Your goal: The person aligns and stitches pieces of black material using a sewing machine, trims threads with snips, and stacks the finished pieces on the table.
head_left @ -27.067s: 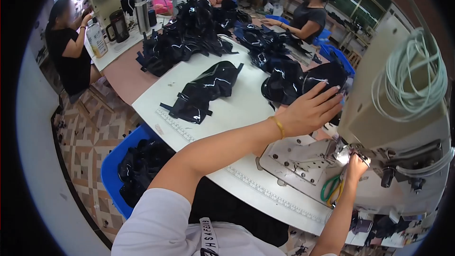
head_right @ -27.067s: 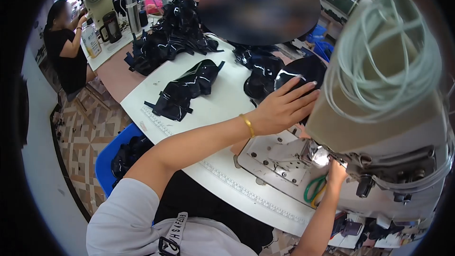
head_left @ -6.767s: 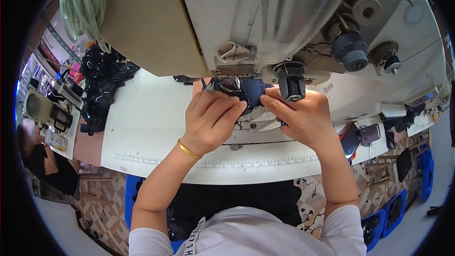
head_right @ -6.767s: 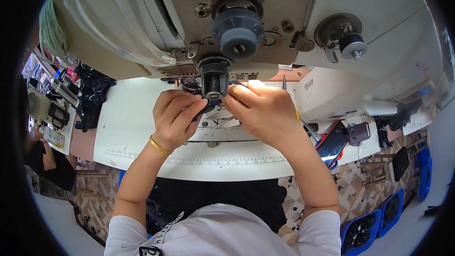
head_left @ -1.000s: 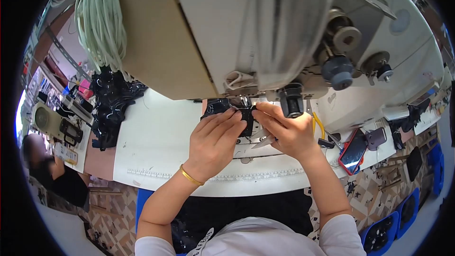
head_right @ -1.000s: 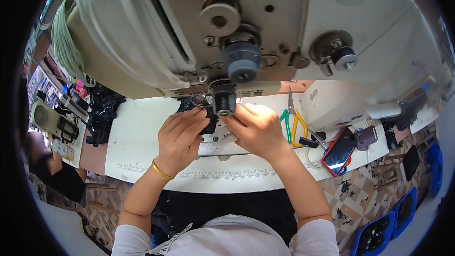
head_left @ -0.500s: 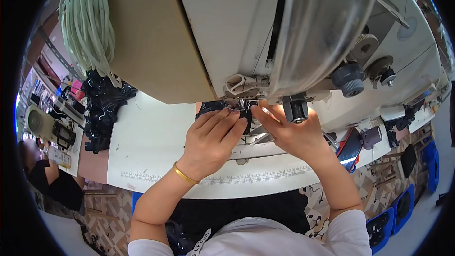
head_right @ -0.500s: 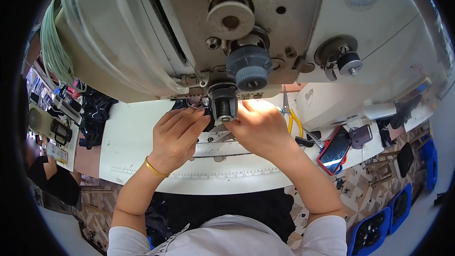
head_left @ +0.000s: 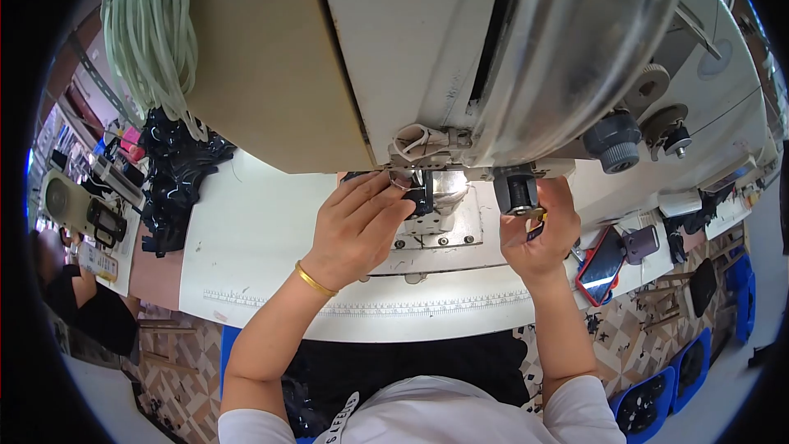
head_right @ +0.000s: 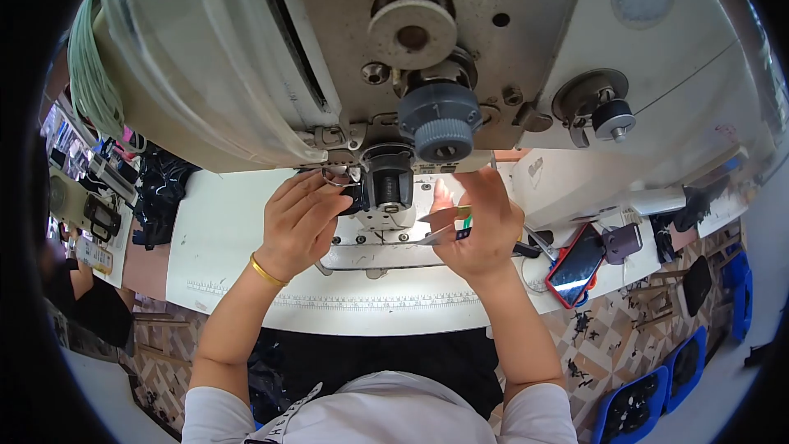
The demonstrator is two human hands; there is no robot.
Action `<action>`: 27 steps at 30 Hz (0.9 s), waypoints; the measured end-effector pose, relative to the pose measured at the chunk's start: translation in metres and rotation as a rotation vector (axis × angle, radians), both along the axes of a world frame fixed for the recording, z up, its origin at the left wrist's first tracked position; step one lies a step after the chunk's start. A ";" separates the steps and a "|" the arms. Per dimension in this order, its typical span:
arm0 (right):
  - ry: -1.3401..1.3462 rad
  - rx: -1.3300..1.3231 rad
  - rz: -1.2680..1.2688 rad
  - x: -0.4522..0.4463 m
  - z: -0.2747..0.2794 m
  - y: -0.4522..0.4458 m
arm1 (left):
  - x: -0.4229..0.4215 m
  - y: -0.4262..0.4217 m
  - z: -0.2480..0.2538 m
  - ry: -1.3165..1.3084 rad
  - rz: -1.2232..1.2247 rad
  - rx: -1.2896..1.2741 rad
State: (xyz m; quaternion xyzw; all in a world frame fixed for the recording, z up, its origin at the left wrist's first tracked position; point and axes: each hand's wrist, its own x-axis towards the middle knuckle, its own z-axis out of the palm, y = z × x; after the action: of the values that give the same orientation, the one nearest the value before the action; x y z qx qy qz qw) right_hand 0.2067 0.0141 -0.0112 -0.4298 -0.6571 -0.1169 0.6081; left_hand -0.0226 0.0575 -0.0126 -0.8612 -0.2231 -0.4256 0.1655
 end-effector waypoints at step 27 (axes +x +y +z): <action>0.211 -0.429 0.105 -0.005 -0.020 0.024 | -0.025 0.018 0.036 -0.056 -0.209 -0.689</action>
State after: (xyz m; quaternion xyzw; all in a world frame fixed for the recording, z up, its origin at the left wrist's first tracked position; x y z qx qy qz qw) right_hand 0.2012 0.0380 -0.0314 -0.5240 -0.6213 0.1026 0.5735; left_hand -0.0478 0.0755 0.0234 -0.8726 -0.2688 -0.3634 -0.1851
